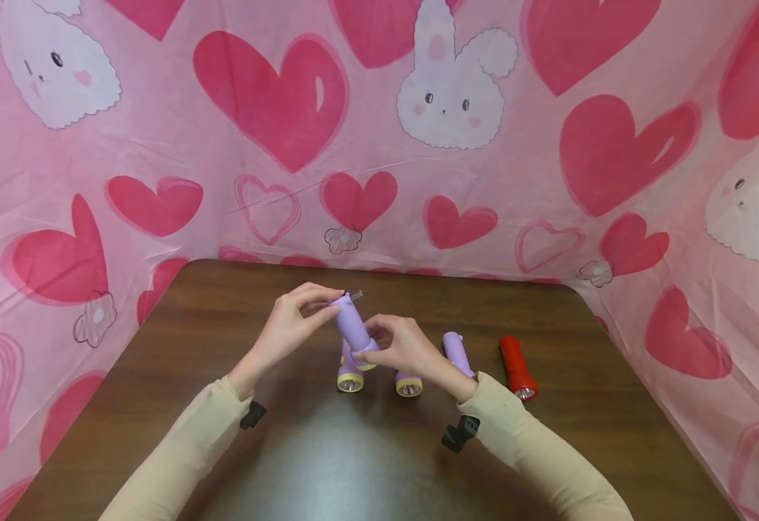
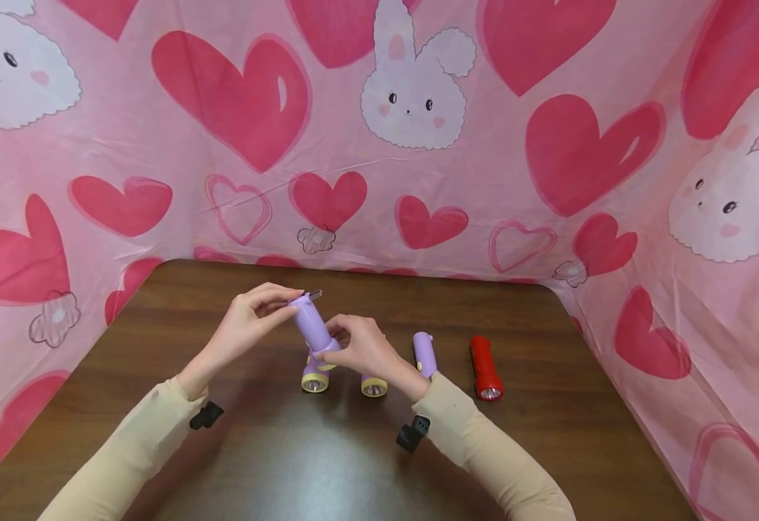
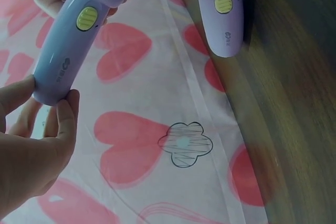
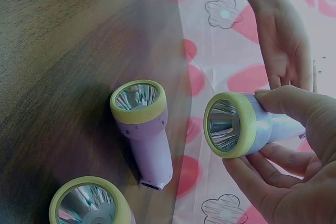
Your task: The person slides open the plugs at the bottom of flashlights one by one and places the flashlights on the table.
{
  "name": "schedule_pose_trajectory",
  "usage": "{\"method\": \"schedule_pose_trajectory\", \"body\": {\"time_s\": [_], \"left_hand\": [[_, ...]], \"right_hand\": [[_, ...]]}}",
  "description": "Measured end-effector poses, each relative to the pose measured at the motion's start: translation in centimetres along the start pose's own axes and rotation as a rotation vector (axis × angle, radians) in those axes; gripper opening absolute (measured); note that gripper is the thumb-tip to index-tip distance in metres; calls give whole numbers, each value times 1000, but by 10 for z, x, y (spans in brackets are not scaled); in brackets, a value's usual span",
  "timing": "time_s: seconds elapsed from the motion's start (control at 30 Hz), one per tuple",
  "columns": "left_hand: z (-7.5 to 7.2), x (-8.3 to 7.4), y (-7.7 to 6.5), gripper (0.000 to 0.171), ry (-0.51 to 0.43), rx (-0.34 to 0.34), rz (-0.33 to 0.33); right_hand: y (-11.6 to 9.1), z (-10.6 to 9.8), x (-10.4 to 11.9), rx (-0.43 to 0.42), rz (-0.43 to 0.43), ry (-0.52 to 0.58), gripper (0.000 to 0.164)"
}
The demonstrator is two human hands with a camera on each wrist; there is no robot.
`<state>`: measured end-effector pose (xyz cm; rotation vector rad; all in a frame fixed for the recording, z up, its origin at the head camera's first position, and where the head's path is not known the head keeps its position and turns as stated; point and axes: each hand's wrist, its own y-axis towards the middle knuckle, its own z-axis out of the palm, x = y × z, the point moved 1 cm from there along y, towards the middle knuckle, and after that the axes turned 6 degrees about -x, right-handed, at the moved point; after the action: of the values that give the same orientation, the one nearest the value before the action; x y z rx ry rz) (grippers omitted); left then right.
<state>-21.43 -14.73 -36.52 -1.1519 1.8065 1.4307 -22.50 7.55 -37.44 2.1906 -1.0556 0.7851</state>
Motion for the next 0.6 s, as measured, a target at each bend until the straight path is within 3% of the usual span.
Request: {"method": "schedule_pose_trajectory", "body": {"time_s": [0.6], "left_hand": [[-4, 1, 1, 29, 57, 36, -64]], "right_hand": [[1, 5, 0, 43, 34, 24, 41]]}}
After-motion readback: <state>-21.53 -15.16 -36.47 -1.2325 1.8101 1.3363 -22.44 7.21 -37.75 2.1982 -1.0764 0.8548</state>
